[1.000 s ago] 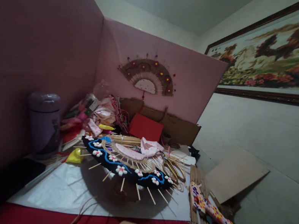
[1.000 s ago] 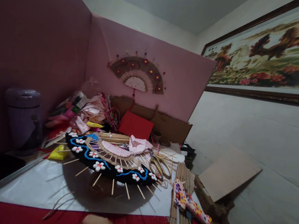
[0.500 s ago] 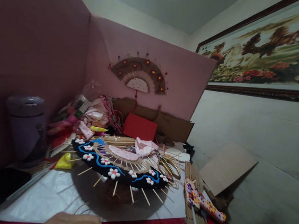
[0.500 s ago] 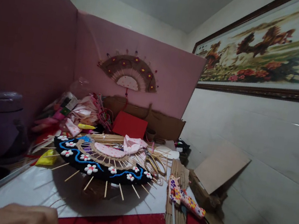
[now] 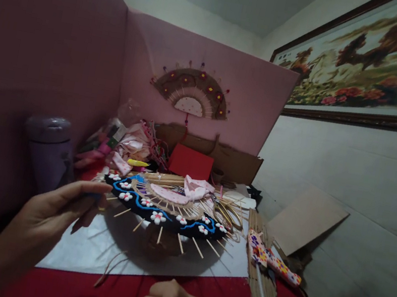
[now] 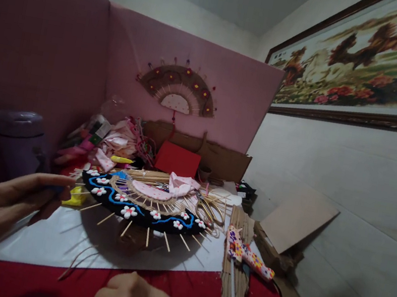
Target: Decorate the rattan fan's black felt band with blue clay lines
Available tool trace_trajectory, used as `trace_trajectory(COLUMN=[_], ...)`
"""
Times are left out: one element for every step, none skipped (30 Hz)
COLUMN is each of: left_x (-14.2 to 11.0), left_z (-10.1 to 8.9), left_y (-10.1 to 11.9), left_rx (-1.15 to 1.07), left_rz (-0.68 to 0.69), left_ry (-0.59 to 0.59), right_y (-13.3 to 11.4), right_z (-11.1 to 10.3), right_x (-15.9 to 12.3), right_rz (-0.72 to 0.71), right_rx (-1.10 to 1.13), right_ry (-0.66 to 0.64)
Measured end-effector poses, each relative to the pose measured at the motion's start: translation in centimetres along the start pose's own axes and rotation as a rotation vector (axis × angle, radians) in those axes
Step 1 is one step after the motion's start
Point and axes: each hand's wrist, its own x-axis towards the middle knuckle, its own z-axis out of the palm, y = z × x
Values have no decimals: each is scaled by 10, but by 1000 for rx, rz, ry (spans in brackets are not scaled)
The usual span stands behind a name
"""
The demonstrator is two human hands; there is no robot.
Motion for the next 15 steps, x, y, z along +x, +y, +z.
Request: trace_trajectory(left_x=[2, 4, 6, 7, 9, 10, 12, 14, 16, 18, 21, 23, 25, 27, 28], left_z=[-3, -6, -8, -10, -11, -12, -13, -14, -15, -15, -15, -15, -15, -16, -16], left_y=[-4, -8, -12, -17, -20, -24, -27, -30, -33, -37, -41, -46, -51, -56, -62], left_rx=[-30, -62, -85, -94, -78, -42, 3, 56, 110, 162, 213, 263, 311, 377, 455], left_rz=[-20, -49, -81, -110, -137, -160, -181, -201, -219, -229, -227, -215, -187, -147, -105], left_ry=[-5, -20, -36, -46, -53, -56, -61, -69, -75, -78, -77, -73, -65, -43, -6], right_y=[1, 3, 3, 3, 3, 2, 0, -1, -3, -4, -5, -5, -5, -4, -3], right_z=[-1, -4, -7, -11, -15, -18, -19, -20, -18, -15, -11, -6, 0, 5, 9], right_x=[5, 11, 18, 25, 32, 38, 44, 48, 52, 55, 57, 58, 59, 58, 57], right_rz=[17, 16, 8, -1, -4, -2, -1, -9, -26, -56, -93, -132, -165, -178, -170], right_rx=[-8, -18, -31, -40, -43, -41, -27, -8, 13, 35, 50, 57, 62, 62, 59], right_ry=[69, 118, 143, 157, 157, 144, 116, 66, 1, -73, -145, -204, -245, -261, -260])
